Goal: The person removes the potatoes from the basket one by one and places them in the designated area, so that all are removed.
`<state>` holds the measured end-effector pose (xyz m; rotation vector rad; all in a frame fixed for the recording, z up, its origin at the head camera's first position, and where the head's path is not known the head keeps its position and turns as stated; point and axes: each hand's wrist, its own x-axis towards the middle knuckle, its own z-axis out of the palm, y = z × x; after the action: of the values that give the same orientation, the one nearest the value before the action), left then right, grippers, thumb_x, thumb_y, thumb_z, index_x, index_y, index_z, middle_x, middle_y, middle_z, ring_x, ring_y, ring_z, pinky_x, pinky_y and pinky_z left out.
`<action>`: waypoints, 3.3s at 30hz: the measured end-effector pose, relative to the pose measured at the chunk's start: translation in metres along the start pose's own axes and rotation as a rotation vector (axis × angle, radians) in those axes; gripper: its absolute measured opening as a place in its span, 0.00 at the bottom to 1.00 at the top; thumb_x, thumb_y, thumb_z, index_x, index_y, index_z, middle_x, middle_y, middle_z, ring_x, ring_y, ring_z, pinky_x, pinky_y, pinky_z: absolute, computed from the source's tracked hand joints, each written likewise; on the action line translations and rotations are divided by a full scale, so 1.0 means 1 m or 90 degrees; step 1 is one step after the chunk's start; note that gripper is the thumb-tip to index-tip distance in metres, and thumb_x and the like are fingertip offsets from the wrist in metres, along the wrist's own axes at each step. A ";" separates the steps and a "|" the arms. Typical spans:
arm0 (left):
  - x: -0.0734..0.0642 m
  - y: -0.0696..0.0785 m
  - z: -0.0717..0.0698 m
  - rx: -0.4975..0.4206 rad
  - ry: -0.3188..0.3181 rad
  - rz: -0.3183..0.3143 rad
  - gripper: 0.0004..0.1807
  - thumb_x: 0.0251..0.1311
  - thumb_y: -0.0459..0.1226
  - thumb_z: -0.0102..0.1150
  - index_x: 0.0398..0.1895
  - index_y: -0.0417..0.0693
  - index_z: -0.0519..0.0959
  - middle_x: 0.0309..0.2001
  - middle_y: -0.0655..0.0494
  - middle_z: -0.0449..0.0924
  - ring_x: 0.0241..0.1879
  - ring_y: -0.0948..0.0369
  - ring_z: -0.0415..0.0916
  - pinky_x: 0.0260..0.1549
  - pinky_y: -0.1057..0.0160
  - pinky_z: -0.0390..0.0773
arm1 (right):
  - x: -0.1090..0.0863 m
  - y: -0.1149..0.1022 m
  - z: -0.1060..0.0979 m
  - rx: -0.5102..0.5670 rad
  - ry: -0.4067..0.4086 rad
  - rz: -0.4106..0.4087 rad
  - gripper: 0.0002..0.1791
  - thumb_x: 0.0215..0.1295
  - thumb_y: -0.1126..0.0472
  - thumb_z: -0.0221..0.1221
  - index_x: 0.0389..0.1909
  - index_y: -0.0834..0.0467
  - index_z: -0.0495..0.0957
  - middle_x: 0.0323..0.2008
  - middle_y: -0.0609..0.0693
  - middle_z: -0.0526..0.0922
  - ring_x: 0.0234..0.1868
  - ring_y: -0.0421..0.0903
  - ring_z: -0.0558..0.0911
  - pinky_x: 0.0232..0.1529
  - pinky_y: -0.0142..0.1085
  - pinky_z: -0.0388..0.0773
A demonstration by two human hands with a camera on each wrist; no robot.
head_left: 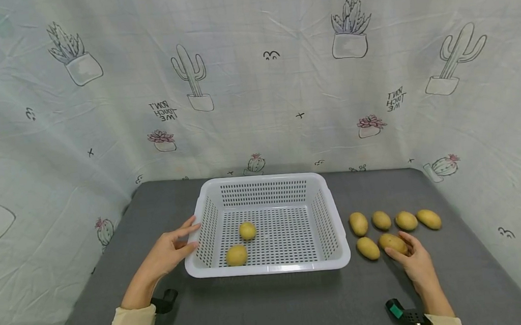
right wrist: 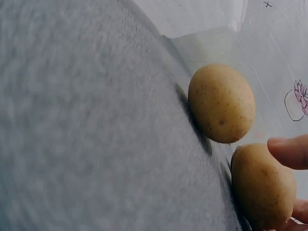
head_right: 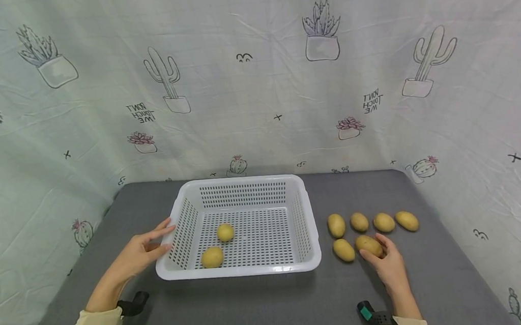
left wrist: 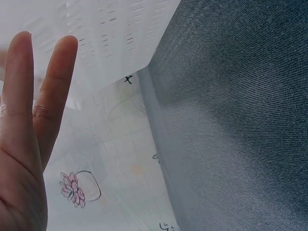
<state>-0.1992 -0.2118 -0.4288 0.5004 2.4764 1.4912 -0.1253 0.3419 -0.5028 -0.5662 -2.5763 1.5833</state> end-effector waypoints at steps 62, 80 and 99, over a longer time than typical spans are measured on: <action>-0.005 0.003 0.001 -0.014 -0.014 0.001 0.30 0.64 0.33 0.56 0.68 0.34 0.62 0.74 0.39 0.44 0.47 0.47 0.80 0.36 0.67 0.77 | 0.041 -0.235 0.140 0.243 -0.407 -0.370 0.33 0.65 0.66 0.57 0.69 0.64 0.57 0.69 0.60 0.61 0.71 0.57 0.59 0.69 0.46 0.55; -0.007 0.005 -0.001 -0.028 -0.013 0.017 0.30 0.63 0.32 0.56 0.67 0.31 0.62 0.74 0.37 0.43 0.46 0.44 0.80 0.35 0.66 0.78 | 0.073 -0.218 0.215 0.046 -0.592 -0.318 0.33 0.63 0.67 0.59 0.69 0.61 0.60 0.69 0.57 0.64 0.69 0.55 0.63 0.65 0.49 0.62; -0.002 0.004 -0.004 -0.004 -0.005 0.015 0.30 0.63 0.33 0.57 0.67 0.32 0.63 0.74 0.38 0.45 0.44 0.48 0.82 0.34 0.67 0.77 | 0.077 -0.198 0.238 -0.223 -0.704 -0.350 0.32 0.58 0.67 0.61 0.66 0.52 0.69 0.66 0.45 0.69 0.69 0.48 0.65 0.67 0.46 0.58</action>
<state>-0.1974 -0.2137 -0.4232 0.5354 2.4675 1.5038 -0.3090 0.0859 -0.4524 1.2920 -3.2289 1.4276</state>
